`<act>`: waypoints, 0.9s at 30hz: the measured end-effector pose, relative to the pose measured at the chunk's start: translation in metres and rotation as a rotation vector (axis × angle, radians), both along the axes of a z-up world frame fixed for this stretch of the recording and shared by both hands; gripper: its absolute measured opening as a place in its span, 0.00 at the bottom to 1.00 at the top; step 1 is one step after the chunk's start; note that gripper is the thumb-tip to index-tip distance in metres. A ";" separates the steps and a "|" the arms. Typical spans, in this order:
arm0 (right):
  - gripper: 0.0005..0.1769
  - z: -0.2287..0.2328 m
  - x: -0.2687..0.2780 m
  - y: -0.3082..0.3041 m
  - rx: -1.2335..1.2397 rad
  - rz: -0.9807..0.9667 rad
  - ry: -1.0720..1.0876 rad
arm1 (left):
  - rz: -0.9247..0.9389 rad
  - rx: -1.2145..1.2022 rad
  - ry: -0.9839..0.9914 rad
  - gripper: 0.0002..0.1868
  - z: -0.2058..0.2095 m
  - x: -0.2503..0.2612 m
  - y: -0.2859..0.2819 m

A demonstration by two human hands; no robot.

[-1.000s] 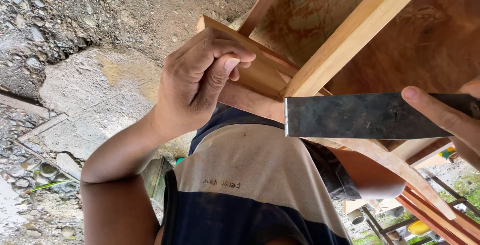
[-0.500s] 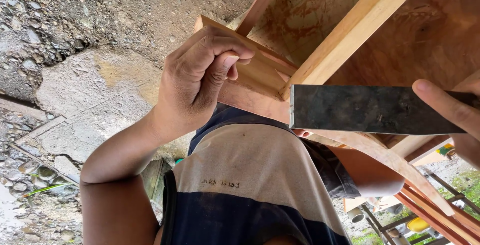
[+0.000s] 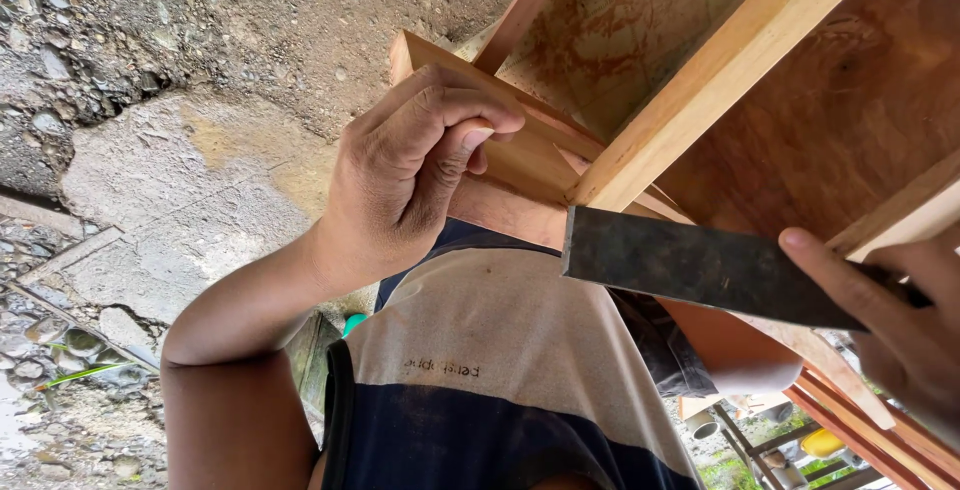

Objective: Sanding and scraping the wooden frame of a chair to smooth the surface during the finishing process.

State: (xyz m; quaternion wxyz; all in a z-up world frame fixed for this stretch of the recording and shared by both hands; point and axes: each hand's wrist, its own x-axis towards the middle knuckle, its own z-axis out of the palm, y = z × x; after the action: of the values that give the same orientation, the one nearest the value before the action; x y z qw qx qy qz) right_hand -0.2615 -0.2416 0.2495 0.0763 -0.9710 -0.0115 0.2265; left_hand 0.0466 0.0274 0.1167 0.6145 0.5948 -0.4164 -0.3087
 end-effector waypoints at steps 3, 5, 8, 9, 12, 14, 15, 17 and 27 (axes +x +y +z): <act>0.29 0.001 -0.005 0.023 -0.037 -0.044 -0.010 | 0.008 0.052 -0.030 0.15 -0.005 -0.002 0.003; 0.39 0.000 -0.015 0.039 -0.051 -0.212 -0.004 | 0.019 0.084 -0.027 0.15 -0.006 -0.003 0.005; 0.37 0.000 -0.019 0.055 -0.072 -0.218 -0.021 | 0.010 0.064 0.005 0.16 -0.006 -0.002 0.005; 0.37 -0.001 -0.018 0.059 -0.069 -0.222 -0.019 | 0.006 0.067 0.006 0.16 -0.005 -0.003 0.005; 0.36 -0.002 -0.014 0.069 -0.077 -0.230 -0.053 | 0.024 0.056 0.003 0.17 -0.003 -0.003 0.004; 0.37 -0.002 -0.011 0.077 -0.183 -0.246 -0.017 | 0.046 0.065 0.010 0.18 -0.001 -0.003 0.003; 0.37 -0.004 -0.005 0.080 -0.180 -0.247 -0.019 | 0.045 0.067 0.008 0.18 -0.002 -0.003 0.004; 0.25 -0.006 0.006 0.088 -0.261 -0.229 -0.015 | 0.063 0.076 -0.023 0.16 -0.004 -0.004 0.005; 0.28 -0.016 -0.028 0.064 0.080 -0.460 -0.178 | 0.126 0.084 -0.020 0.15 -0.003 -0.006 0.003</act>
State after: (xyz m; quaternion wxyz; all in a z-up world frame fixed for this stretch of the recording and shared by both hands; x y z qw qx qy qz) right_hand -0.2896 -0.1780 0.2335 0.1629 -0.9604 0.1940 0.1161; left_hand 0.0409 0.0305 0.1136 0.6031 0.6481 -0.3711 -0.2804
